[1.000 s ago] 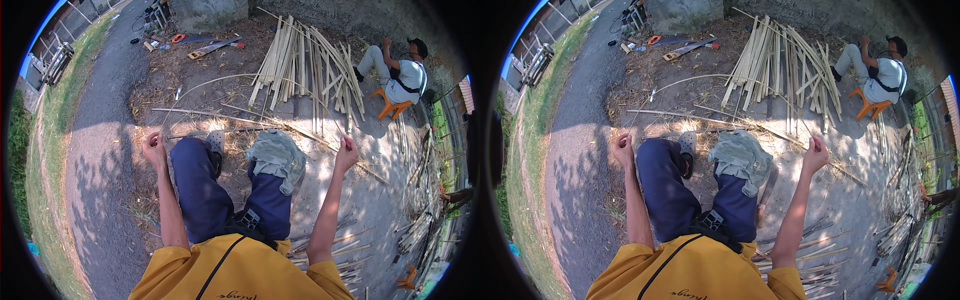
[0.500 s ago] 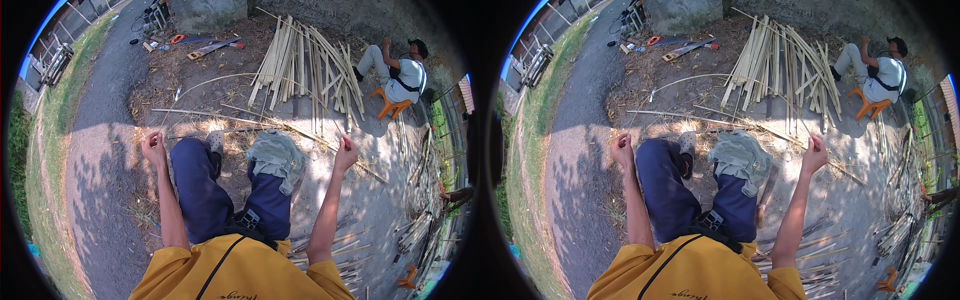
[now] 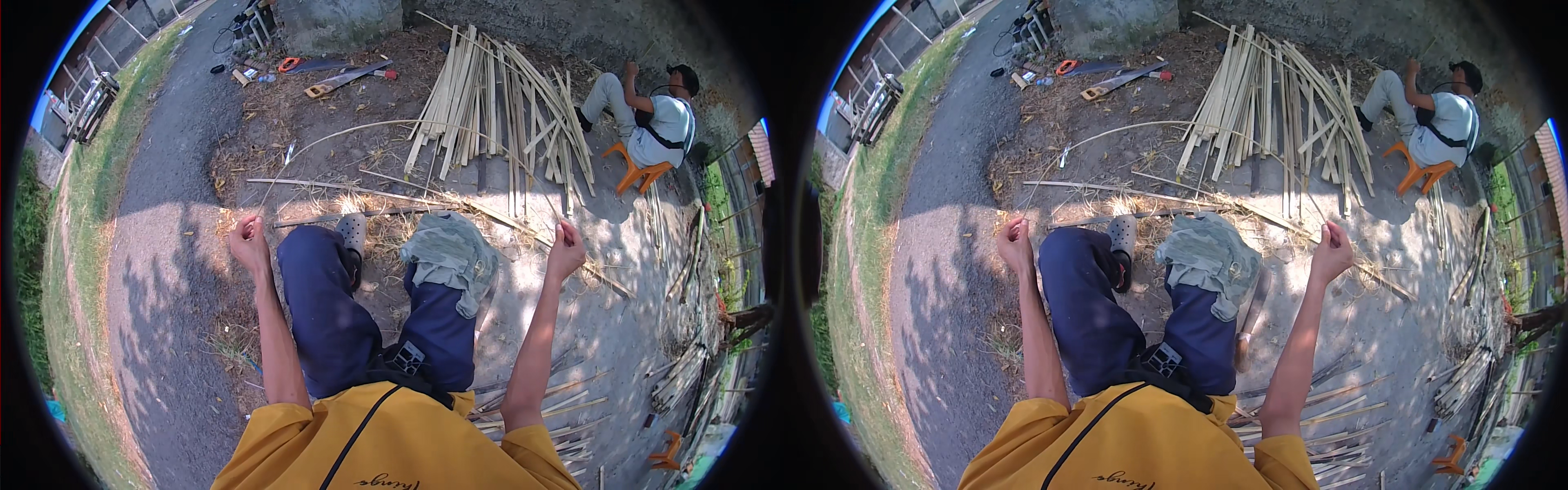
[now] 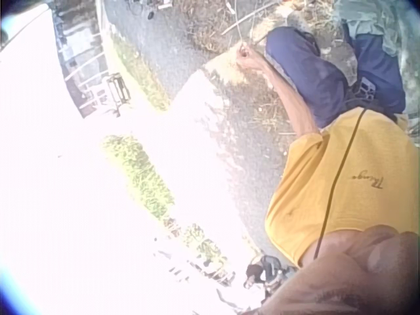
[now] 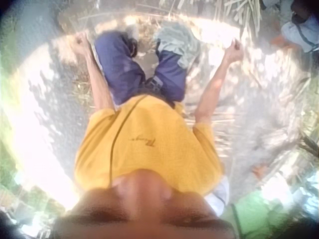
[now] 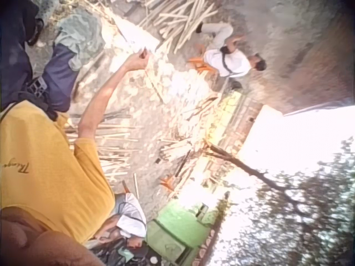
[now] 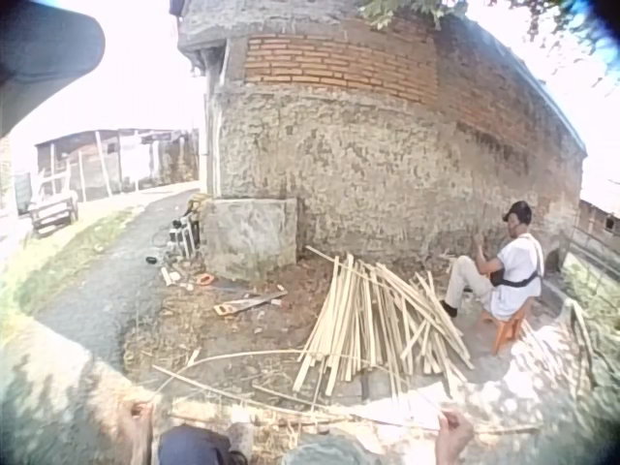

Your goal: The person shaves a thin bamboo strip using a machete and bends the strip with both hands.

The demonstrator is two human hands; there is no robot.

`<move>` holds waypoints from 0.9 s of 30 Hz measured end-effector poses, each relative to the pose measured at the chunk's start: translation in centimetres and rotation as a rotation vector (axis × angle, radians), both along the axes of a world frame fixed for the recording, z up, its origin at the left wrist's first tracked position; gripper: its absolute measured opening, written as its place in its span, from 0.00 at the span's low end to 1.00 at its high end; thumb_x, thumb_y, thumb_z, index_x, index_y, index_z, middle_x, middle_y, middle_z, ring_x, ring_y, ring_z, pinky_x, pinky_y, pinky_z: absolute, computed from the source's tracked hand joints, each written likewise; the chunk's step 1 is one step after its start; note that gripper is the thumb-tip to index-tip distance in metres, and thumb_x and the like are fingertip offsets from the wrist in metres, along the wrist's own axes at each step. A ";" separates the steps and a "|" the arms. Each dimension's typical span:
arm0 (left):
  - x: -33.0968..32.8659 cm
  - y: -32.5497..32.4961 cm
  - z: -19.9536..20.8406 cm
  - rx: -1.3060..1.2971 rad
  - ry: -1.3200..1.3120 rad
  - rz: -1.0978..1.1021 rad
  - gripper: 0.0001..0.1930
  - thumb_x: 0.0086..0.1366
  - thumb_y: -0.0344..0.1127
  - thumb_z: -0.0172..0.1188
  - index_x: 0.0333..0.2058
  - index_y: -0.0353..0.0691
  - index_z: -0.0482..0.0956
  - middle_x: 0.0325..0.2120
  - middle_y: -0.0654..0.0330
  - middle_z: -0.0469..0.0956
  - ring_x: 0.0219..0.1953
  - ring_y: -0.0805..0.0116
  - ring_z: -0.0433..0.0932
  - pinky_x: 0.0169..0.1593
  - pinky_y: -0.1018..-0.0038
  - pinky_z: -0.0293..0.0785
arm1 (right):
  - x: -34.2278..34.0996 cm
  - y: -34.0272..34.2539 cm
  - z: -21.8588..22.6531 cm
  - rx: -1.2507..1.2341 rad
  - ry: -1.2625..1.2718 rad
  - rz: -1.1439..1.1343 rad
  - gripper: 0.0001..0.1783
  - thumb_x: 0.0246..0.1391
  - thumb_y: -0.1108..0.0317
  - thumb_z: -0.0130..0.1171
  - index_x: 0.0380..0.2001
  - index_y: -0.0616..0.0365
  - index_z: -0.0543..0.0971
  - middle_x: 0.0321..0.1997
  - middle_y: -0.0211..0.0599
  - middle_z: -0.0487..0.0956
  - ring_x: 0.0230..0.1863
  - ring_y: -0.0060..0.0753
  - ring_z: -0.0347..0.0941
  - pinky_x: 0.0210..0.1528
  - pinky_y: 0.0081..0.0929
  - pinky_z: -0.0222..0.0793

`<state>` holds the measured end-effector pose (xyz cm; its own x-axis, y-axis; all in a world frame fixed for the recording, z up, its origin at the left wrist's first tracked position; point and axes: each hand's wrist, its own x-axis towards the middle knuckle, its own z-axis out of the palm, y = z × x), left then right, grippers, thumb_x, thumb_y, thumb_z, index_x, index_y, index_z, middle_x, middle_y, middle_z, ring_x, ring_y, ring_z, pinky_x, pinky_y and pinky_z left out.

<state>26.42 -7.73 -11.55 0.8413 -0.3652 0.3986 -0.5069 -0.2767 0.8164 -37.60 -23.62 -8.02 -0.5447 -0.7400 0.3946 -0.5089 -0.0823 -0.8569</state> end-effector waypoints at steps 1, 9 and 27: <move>0.2 0.2 -0.2 -0.008 0.000 -0.009 0.09 0.64 0.39 0.75 0.41 0.45 0.91 0.32 0.60 0.76 0.33 0.67 0.76 0.40 0.67 0.76 | -0.1 0.0 0.0 0.009 0.000 0.000 0.08 0.60 0.76 0.70 0.43 0.60 0.90 0.37 0.36 0.90 0.38 0.25 0.87 0.44 0.22 0.81; 4.5 6.6 8.4 0.240 -0.457 -0.005 0.08 0.63 0.35 0.74 0.40 0.42 0.90 0.39 0.56 0.78 0.42 0.55 0.78 0.48 0.62 0.76 | -11.7 0.7 3.0 0.114 0.196 0.299 0.08 0.60 0.76 0.70 0.43 0.62 0.88 0.42 0.34 0.87 0.44 0.24 0.84 0.49 0.24 0.80; -7.1 8.9 27.4 0.879 -0.415 -0.793 0.24 0.57 0.52 0.77 0.44 0.43 0.84 0.44 0.60 0.86 0.57 0.54 0.81 0.76 0.46 0.53 | -26.2 3.0 12.9 0.579 0.145 0.538 0.08 0.59 0.78 0.69 0.42 0.64 0.86 0.39 0.31 0.86 0.42 0.23 0.83 0.52 0.23 0.79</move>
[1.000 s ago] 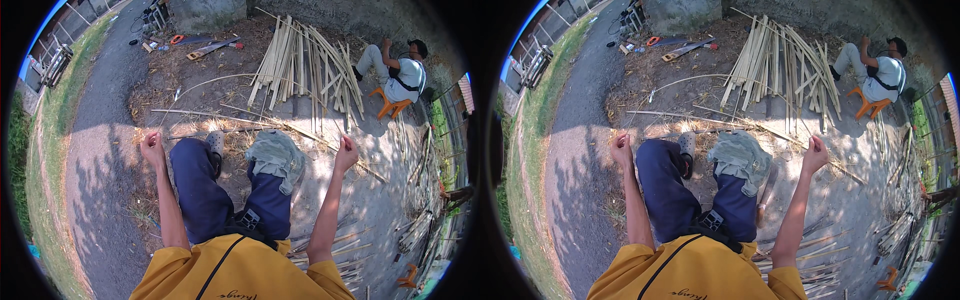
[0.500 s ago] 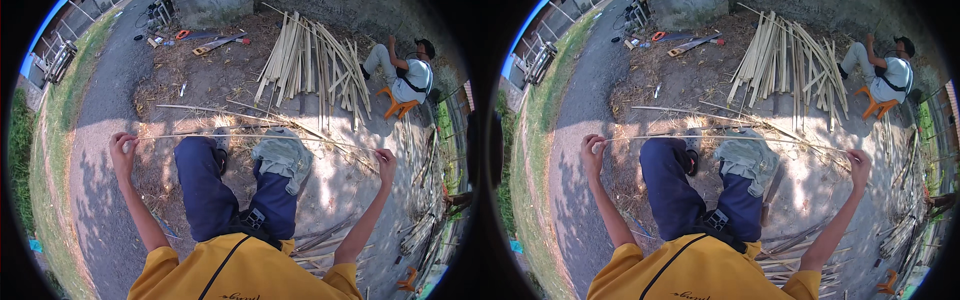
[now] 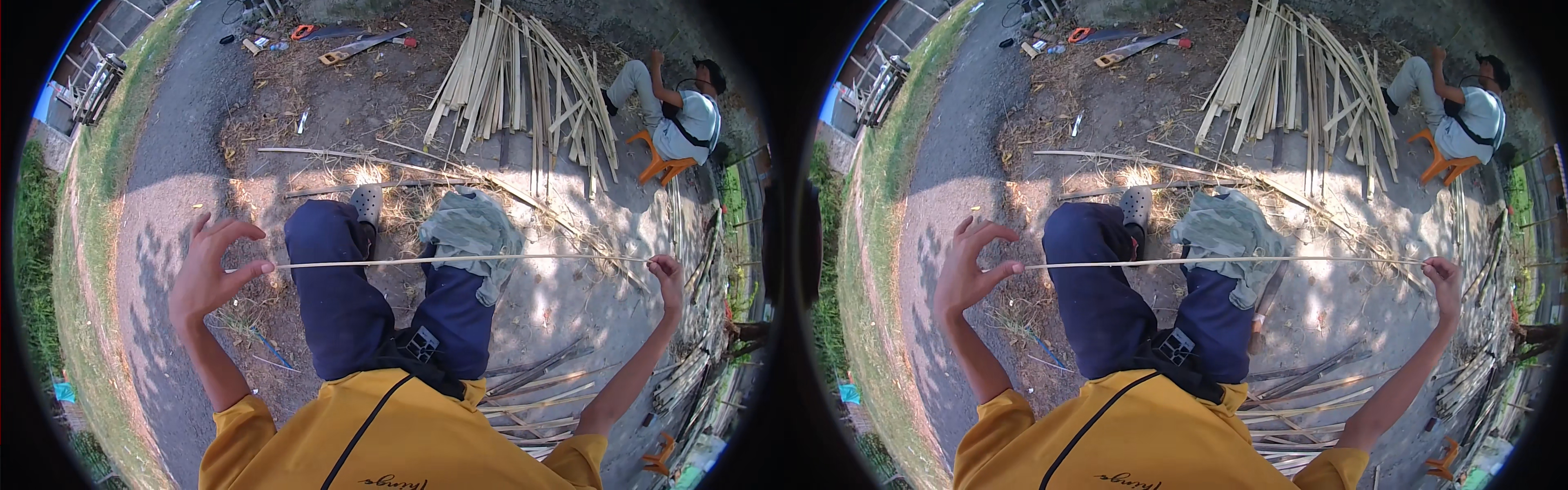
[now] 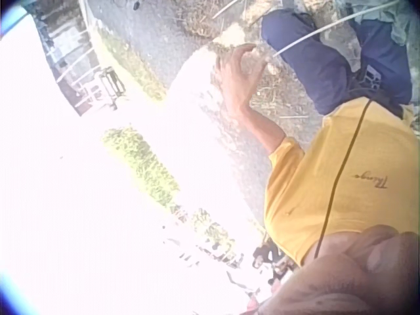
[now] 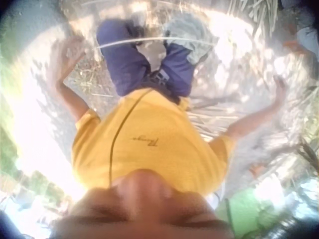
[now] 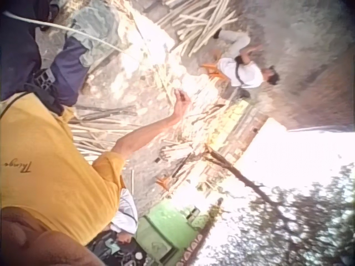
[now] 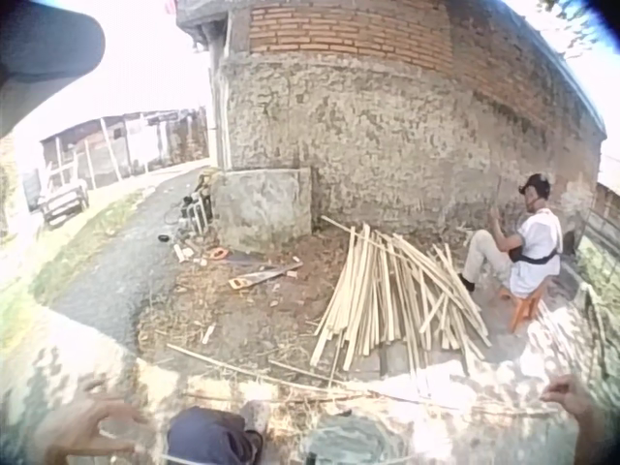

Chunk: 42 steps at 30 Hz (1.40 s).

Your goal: The person shaves a thin bamboo strip using a machete and bends the strip with both hands.

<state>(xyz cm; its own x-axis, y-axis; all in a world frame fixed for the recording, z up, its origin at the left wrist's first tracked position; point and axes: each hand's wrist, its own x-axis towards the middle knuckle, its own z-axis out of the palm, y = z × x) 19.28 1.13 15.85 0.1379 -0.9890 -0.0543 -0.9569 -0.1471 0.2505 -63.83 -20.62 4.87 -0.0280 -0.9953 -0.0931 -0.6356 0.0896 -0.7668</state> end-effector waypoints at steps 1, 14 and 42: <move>-1.2 -0.6 -0.1 0.001 0.067 -0.122 0.25 0.58 0.52 0.77 0.46 0.43 0.84 0.44 0.60 0.86 0.54 0.55 0.83 0.73 0.49 0.59 | 0.3 0.1 -0.3 0.010 -0.005 -0.004 0.07 0.60 0.77 0.68 0.42 0.64 0.86 0.38 0.30 0.86 0.42 0.23 0.83 0.52 0.24 0.79; -8.9 -4.8 -4.7 -0.080 0.451 -0.320 0.11 0.67 0.42 0.71 0.38 0.41 0.85 0.28 0.58 0.82 0.30 0.59 0.84 0.33 0.62 0.77 | -0.6 -0.6 -5.5 0.035 -0.078 -0.091 0.07 0.65 0.73 0.67 0.44 0.64 0.85 0.40 0.31 0.86 0.45 0.25 0.84 0.54 0.26 0.81; -13.3 -5.1 -6.4 -0.141 0.539 -0.035 0.10 0.63 0.32 0.76 0.33 0.33 0.85 0.22 0.58 0.81 0.20 0.70 0.79 0.25 0.75 0.70 | 8.6 2.8 -22.7 0.042 -0.675 -0.573 0.29 0.74 0.57 0.58 0.73 0.52 0.68 0.65 0.46 0.80 0.63 0.37 0.79 0.62 0.37 0.76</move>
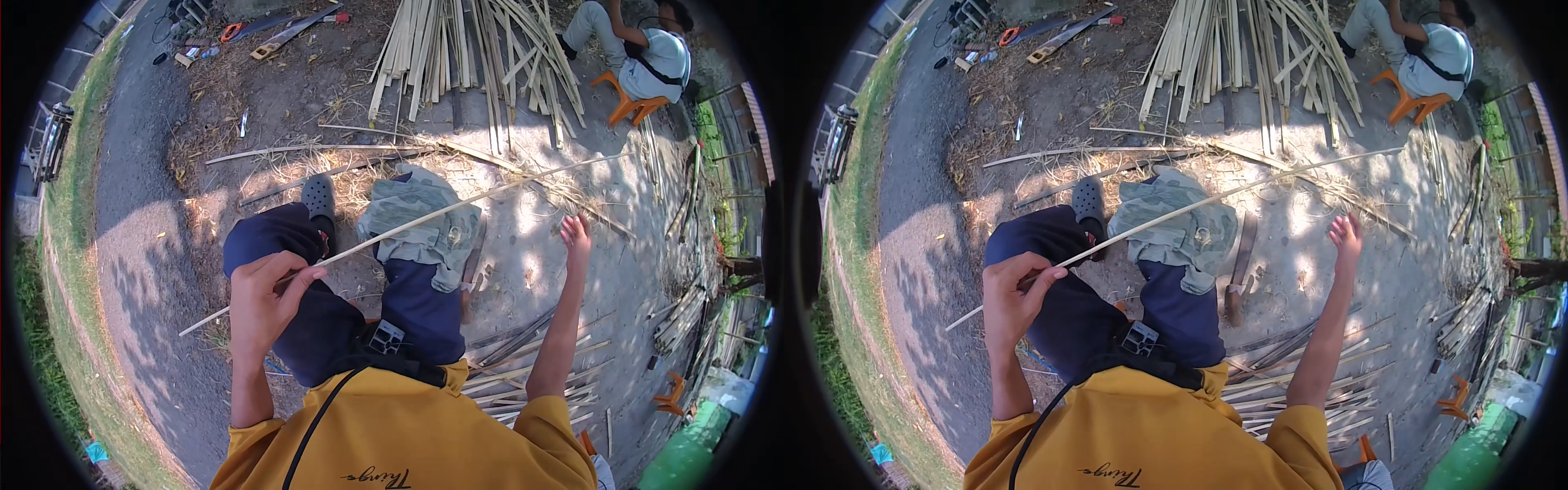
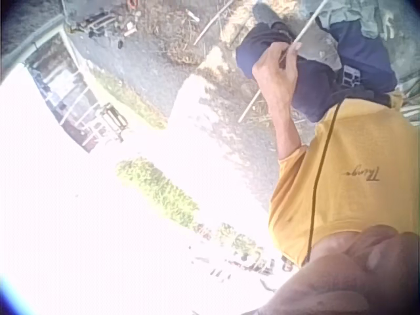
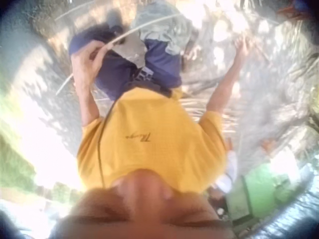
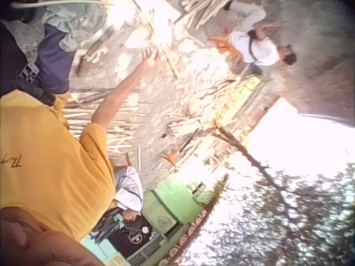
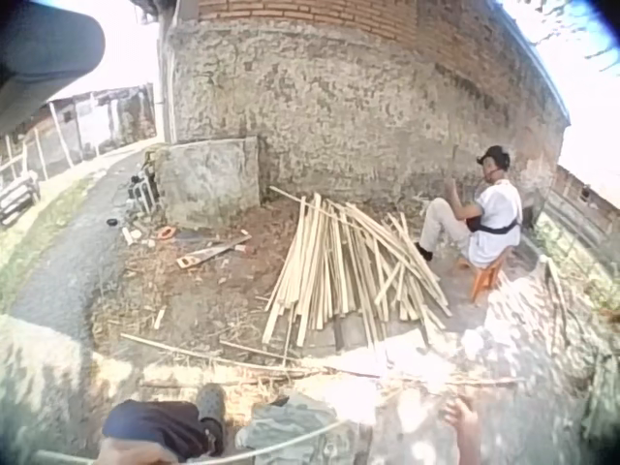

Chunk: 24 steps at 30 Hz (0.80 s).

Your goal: The person shaves a thin bamboo strip using a machete and bends the strip with both hands.

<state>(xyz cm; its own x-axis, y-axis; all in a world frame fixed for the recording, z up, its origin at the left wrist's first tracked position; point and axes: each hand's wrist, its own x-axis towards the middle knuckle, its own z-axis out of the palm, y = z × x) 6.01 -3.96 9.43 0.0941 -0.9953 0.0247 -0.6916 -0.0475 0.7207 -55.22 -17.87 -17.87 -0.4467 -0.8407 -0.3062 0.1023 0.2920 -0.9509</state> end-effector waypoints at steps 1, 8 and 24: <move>-0.6 -0.3 -0.1 0.040 0.071 0.014 0.08 0.65 0.28 0.74 0.32 0.29 0.84 0.21 0.62 0.80 0.24 0.83 0.74 0.27 0.80 0.67 | 1.3 1.2 -4.4 0.168 0.075 0.027 0.28 0.71 0.56 0.61 0.68 0.53 0.71 0.57 0.42 0.84 0.53 0.33 0.83 0.53 0.35 0.79; -3.4 -1.3 -1.8 0.176 0.367 -0.032 0.06 0.71 0.28 0.68 0.38 0.30 0.84 0.23 0.64 0.79 0.27 0.84 0.74 0.31 0.81 0.68 | 15.2 14.7 -20.9 0.899 0.787 0.638 0.54 0.40 0.32 0.78 0.58 0.70 0.79 0.58 0.63 0.83 0.61 0.63 0.80 0.62 0.49 0.76; -6.1 -2.2 -4.8 0.334 0.472 -0.079 0.06 0.75 0.26 0.62 0.41 0.28 0.84 0.23 0.63 0.80 0.25 0.82 0.75 0.30 0.78 0.72 | 18.7 20.3 -24.7 0.678 0.889 0.447 0.37 0.45 0.44 0.81 0.45 0.65 0.79 0.41 0.59 0.86 0.43 0.64 0.85 0.47 0.54 0.82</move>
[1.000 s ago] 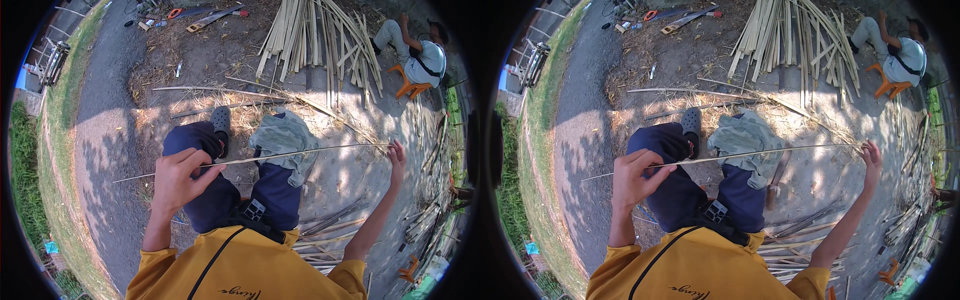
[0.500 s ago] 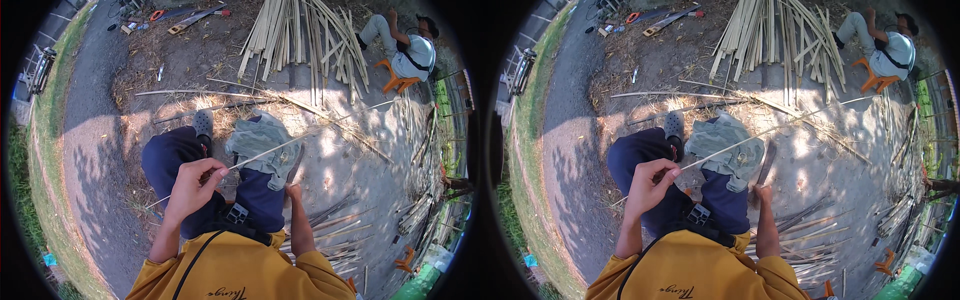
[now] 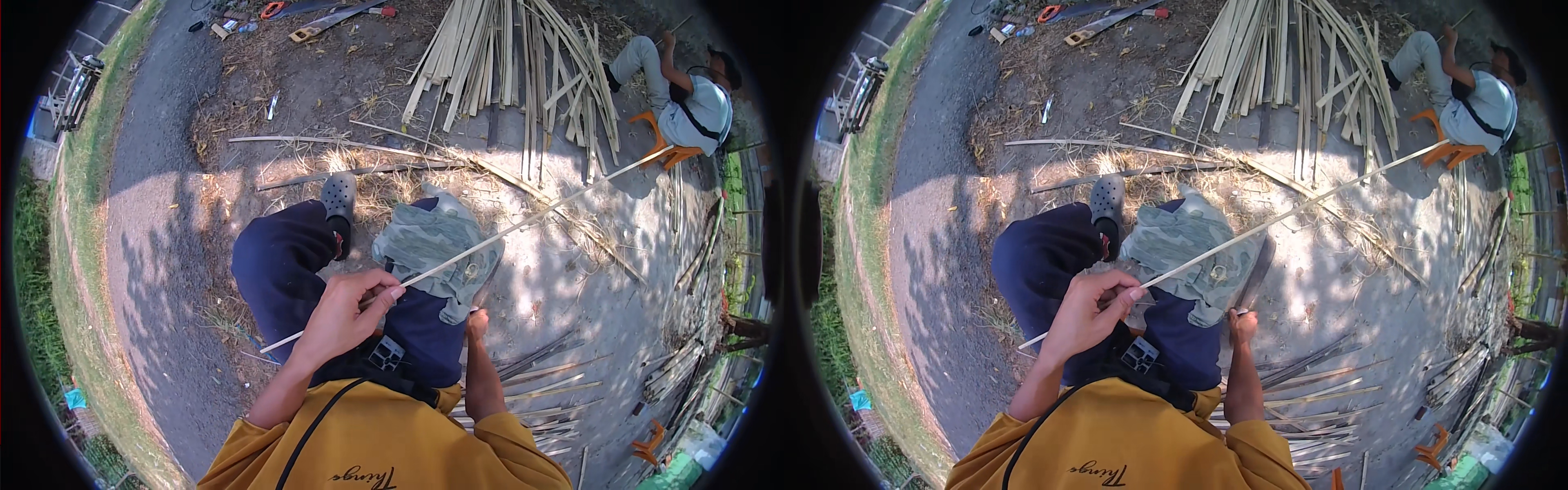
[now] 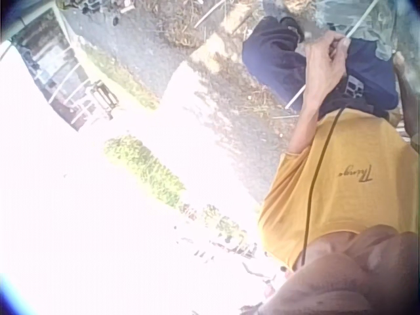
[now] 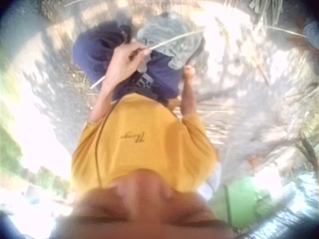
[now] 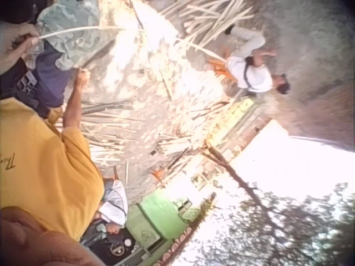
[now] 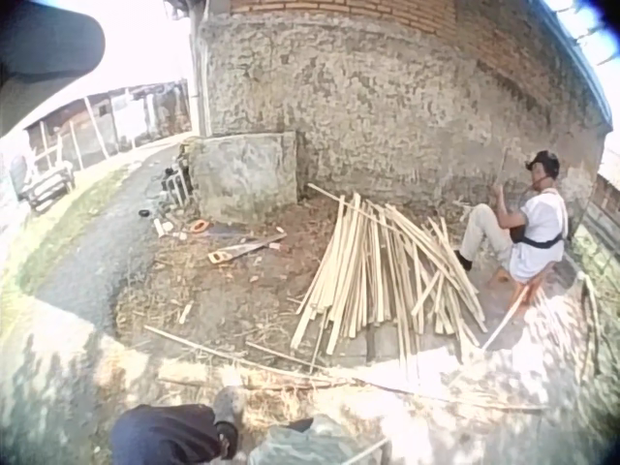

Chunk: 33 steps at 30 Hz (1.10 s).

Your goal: The person shaves a thin bamboo strip using a machete and bends the strip with both hands.

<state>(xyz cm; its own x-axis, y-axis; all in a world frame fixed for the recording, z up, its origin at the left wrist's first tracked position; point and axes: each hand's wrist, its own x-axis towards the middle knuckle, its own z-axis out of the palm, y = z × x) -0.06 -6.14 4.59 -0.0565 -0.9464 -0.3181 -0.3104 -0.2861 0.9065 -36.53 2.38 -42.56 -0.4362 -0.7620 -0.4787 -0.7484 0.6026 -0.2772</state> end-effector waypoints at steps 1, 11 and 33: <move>-0.1 -0.3 0.4 0.010 0.002 -0.013 0.06 0.75 0.26 0.63 0.41 0.28 0.84 0.23 0.63 0.80 0.25 0.82 0.75 0.30 0.79 0.72 | -1.0 0.5 -0.7 -0.002 0.014 -0.007 0.37 0.45 0.44 0.81 0.45 0.65 0.79 0.41 0.59 0.86 0.43 0.64 0.85 0.47 0.54 0.82; -0.7 -0.1 -1.6 -0.032 0.113 -0.011 0.07 0.74 0.25 0.62 0.45 0.27 0.84 0.28 0.61 0.85 0.31 0.81 0.82 0.36 0.79 0.78 | -3.7 -0.2 6.8 -0.262 -0.406 -0.309 0.27 0.68 0.41 0.60 0.27 0.54 0.72 0.20 0.23 0.69 0.20 0.19 0.65 0.24 0.27 0.63; -2.6 1.0 -5.3 -0.123 0.123 0.158 0.07 0.73 0.27 0.62 0.42 0.27 0.85 0.27 0.54 0.88 0.30 0.74 0.87 0.34 0.75 0.78 | 10.5 -10.1 39.8 -0.696 -0.372 0.673 0.27 0.57 0.41 0.71 0.35 0.56 0.79 0.14 0.40 0.71 0.16 0.44 0.73 0.22 0.37 0.64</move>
<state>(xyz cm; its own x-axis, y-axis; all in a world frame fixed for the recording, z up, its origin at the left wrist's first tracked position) -2.67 -5.13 -0.73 0.0645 -0.9777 -0.1999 -0.1551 -0.2077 0.9658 -26.08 -7.67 -2.78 0.2676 -0.9528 0.1433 -0.6671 -0.2905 -0.6860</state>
